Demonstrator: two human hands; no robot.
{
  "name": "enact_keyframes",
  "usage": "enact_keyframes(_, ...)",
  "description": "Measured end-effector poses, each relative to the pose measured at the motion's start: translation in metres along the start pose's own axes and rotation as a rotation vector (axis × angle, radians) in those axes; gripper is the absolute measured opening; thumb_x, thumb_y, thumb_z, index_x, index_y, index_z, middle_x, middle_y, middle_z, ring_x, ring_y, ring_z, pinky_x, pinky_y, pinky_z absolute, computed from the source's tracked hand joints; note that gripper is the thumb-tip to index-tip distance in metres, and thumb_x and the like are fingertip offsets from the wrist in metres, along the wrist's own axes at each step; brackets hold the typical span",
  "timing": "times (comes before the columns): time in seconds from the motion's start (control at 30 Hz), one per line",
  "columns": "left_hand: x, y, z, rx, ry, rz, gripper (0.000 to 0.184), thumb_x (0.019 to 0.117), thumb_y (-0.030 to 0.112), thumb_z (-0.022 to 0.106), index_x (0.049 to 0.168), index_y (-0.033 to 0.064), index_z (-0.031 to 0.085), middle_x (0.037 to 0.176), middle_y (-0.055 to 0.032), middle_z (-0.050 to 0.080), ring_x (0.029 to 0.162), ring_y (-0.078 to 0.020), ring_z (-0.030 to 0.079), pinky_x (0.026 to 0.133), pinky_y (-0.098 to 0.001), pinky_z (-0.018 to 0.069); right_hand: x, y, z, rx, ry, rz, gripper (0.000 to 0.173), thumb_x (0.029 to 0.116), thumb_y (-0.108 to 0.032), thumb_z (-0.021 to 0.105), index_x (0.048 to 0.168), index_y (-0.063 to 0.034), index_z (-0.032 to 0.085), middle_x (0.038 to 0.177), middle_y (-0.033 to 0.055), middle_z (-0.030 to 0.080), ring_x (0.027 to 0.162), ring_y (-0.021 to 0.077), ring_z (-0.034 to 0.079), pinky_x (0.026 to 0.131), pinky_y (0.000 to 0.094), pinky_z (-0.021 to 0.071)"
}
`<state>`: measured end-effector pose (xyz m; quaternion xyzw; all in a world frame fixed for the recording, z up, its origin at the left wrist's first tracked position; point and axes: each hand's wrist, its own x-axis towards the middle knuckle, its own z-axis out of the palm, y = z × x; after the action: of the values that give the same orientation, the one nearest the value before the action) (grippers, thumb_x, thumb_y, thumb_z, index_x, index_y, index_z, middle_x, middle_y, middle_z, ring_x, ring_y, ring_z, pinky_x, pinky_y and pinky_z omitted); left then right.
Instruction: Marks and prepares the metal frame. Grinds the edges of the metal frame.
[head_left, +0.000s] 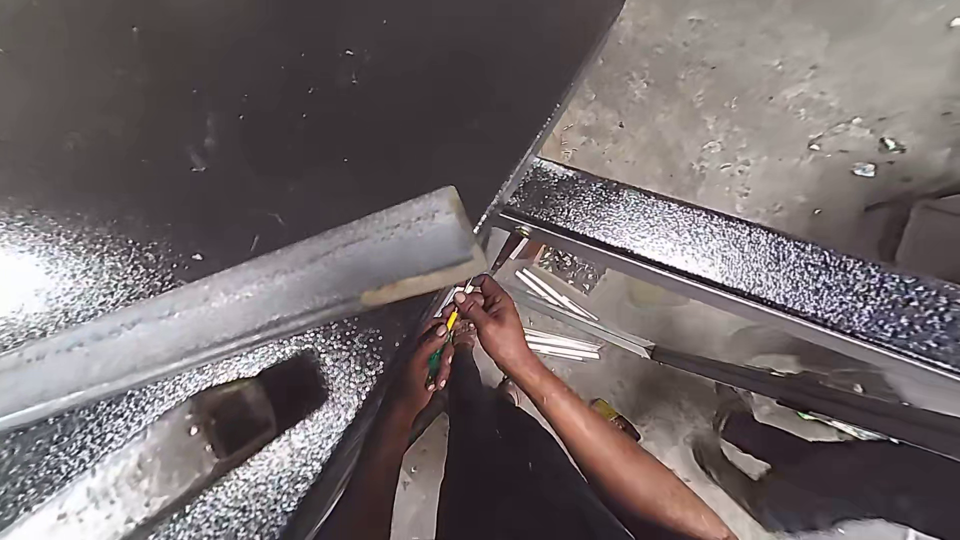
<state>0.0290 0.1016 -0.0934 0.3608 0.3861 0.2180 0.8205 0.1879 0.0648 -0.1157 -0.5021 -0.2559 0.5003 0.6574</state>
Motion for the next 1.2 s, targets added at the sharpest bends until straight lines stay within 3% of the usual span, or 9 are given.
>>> enact_keyframes(0.23, 0.001, -0.008, -0.007, -0.404, -0.182, -0.104, 0.031, 0.1042, 0.019, 0.046, 0.128, 0.0034, 0.058, 0.071, -0.002, 0.062, 0.043, -0.0047, 0.053, 0.038, -0.0172, 0.0459, 0.001, 0.002, 0.003, 0.107, 0.065, 0.005, 0.015, 0.1025, -0.003, 0.057, 0.115, 0.0053, 0.058, 0.08, 0.0136, 0.071, 0.074, 0.0204, 0.072, 0.074, 0.0351, 0.0609)
enact_keyframes(0.57, 0.002, -0.004, -0.002, -0.137, -0.067, -0.012, 0.028, 0.1031, 0.016, 0.047, 0.122, -0.0007, 0.06, 0.065, -0.001, 0.057, 0.042, -0.0047, 0.05, 0.038, -0.0179, 0.0444, 0.001, 0.002, 0.001, 0.114, 0.037, -0.005, 0.015, 0.1045, -0.003, 0.054, 0.117, 0.0046, 0.056, 0.083, 0.0135, 0.072, 0.076, 0.0192, 0.072, 0.076, 0.0342, 0.0609)
enact_keyframes(0.73, 0.0, -0.011, -0.008, -0.633, -0.334, -0.113, 0.045, 0.1015, 0.03, 0.059, 0.136, 0.0018, 0.055, 0.08, -0.0053, 0.064, 0.047, -0.0078, 0.054, 0.041, -0.0189, 0.0462, 0.002, 0.0, 0.005, 0.17, 0.097, 0.004, 0.014, 0.103, -0.002, 0.056, 0.113, 0.007, 0.059, 0.082, 0.0157, 0.073, 0.071, 0.0196, 0.071, 0.07, 0.0329, 0.061)
enact_keyframes(0.8, -0.005, -0.013, -0.004, -0.891, -0.347, -0.205, 0.051, 0.1002, 0.032, 0.059, 0.14, 0.0016, 0.052, 0.072, -0.0025, 0.061, 0.041, -0.0072, 0.052, 0.037, -0.0189, 0.0455, 0.003, -0.001, 0.007, 0.158, 0.12, 0.015, 0.015, 0.1029, -0.002, 0.056, 0.113, 0.0079, 0.06, 0.081, 0.016, 0.072, 0.07, 0.0191, 0.07, 0.07, 0.0327, 0.0606)
enact_keyframes(0.9, -0.006, -0.018, -0.001, -1.075, -0.272, -0.279, 0.044, 0.1033, 0.033, 0.053, 0.133, 0.0007, 0.056, 0.064, 0.002, 0.058, 0.038, -0.0051, 0.051, 0.037, -0.0177, 0.0458, -0.004, -0.015, -0.004, -0.509, 0.085, 0.002, 0.027, 0.1043, -0.027, 0.059, 0.117, -0.0052, 0.068, 0.086, 0.0013, 0.074, 0.076, 0.0096, 0.069, 0.072, 0.03, 0.057)
enact_keyframes(0.97, -0.006, -0.022, -0.001, -1.136, -0.324, -0.311, 0.037, 0.102, 0.03, 0.056, 0.125, 0.0007, 0.06, 0.067, 0.0019, 0.059, 0.041, -0.0052, 0.054, 0.04, -0.0171, 0.0485, -0.036, -0.058, -0.016, -1.068, 0.028, -0.177, 0.036, 0.1044, -0.042, 0.054, 0.125, -0.0186, 0.073, 0.103, -0.0051, 0.078, 0.093, 0.0101, 0.073, 0.08, 0.039, 0.0597)
enact_keyframes(1.07, -0.008, -0.02, 0.005, -1.23, -0.303, -0.345, 0.038, 0.0998, 0.024, 0.059, 0.128, -0.0019, 0.059, 0.067, 0.0006, 0.061, 0.042, -0.0061, 0.056, 0.041, -0.0168, 0.0495, -0.106, -0.164, -0.036, -1.142, 0.037, -0.754, 0.021, 0.1005, -0.023, 0.064, 0.12, -0.0202, 0.071, 0.114, -0.0008, 0.076, 0.113, 0.0174, 0.069, 0.103, 0.0414, 0.0538)
enact_keyframes(1.13, -0.009, -0.021, 0.006, -1.237, -0.288, -0.344, 0.042, 0.0987, 0.023, 0.059, 0.132, -0.0034, 0.057, 0.065, 0.0002, 0.061, 0.041, -0.0064, 0.056, 0.04, -0.0172, 0.0498, -0.126, -0.226, -0.046, -1.286, 0.122, -0.817, 0.026, 0.0973, -0.026, 0.067, 0.12, -0.0131, 0.07, 0.115, 0.0102, 0.072, 0.107, 0.0243, 0.068, 0.098, 0.0445, 0.0514)
enact_keyframes(1.2, -0.01, -0.024, 0.003, -1.238, -0.32, -0.352, 0.038, 0.0983, 0.022, 0.06, 0.127, -0.0025, 0.058, 0.065, -0.0001, 0.061, 0.042, -0.007, 0.057, 0.041, -0.0176, 0.0508, -0.111, -0.26, -0.037, -1.699, 0.234, -0.626, 0.053, 0.1025, -0.044, 0.054, 0.147, -0.0138, 0.055, 0.135, 0.0199, 0.064, 0.117, 0.0383, 0.065, 0.098, 0.0568, 0.0507)
